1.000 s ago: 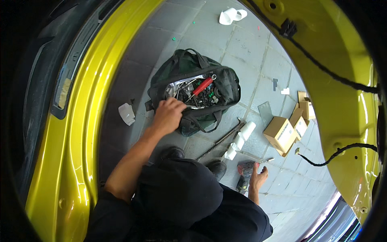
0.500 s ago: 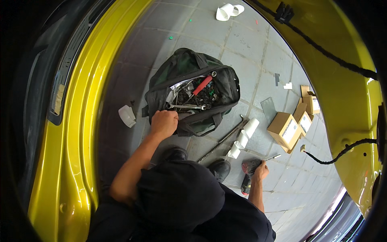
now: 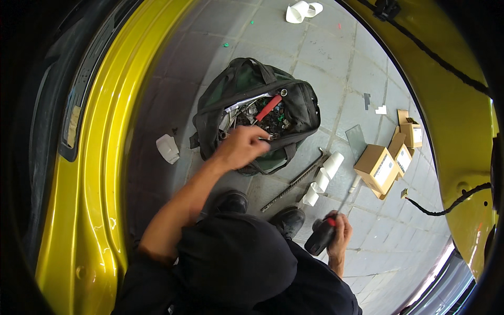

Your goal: The person installs a car speaker into the door panel of a yellow vehicle. They position the speaker, secure it with screws using a power drill, and connect the wiring harness to the speaker terminals.

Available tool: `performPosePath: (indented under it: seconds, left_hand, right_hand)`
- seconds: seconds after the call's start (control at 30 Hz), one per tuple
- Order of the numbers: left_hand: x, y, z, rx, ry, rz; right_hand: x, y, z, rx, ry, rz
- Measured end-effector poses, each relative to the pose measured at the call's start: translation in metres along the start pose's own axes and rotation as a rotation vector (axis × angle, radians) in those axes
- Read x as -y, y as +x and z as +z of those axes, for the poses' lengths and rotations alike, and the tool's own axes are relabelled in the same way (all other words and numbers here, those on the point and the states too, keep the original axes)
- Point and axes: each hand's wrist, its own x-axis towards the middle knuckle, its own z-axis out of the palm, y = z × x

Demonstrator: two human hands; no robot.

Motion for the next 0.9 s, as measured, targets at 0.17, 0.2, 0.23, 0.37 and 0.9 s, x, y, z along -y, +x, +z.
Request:
performPosePath:
  seconds: [0.17, 0.2, 0.23, 0.37, 0.9]
  left_hand:
    - [-0.029, -0.014, 0.08, 0.822, -0.671, -0.123]
    - [-0.026, -0.015, 0.085, 0.704, -0.664, -0.189]
    - [-0.023, -0.017, 0.088, 0.573, -0.661, -0.279]
    - [0.0, 0.004, 0.055, 0.005, -0.738, -0.423]
    - [0.031, 0.058, 0.015, 0.163, 1.104, 0.166]
  right_hand:
    - [0.047, 0.014, 0.072, 0.407, -0.351, -0.046]
    - [0.049, 0.019, 0.08, 0.404, -0.429, -0.02]
    - [0.048, 0.023, 0.086, 0.405, -0.424, -0.012]
    - [0.032, 0.02, 0.097, 0.461, -0.455, -0.004]
    - [0.016, -0.004, 0.085, 0.438, -0.523, -0.03]
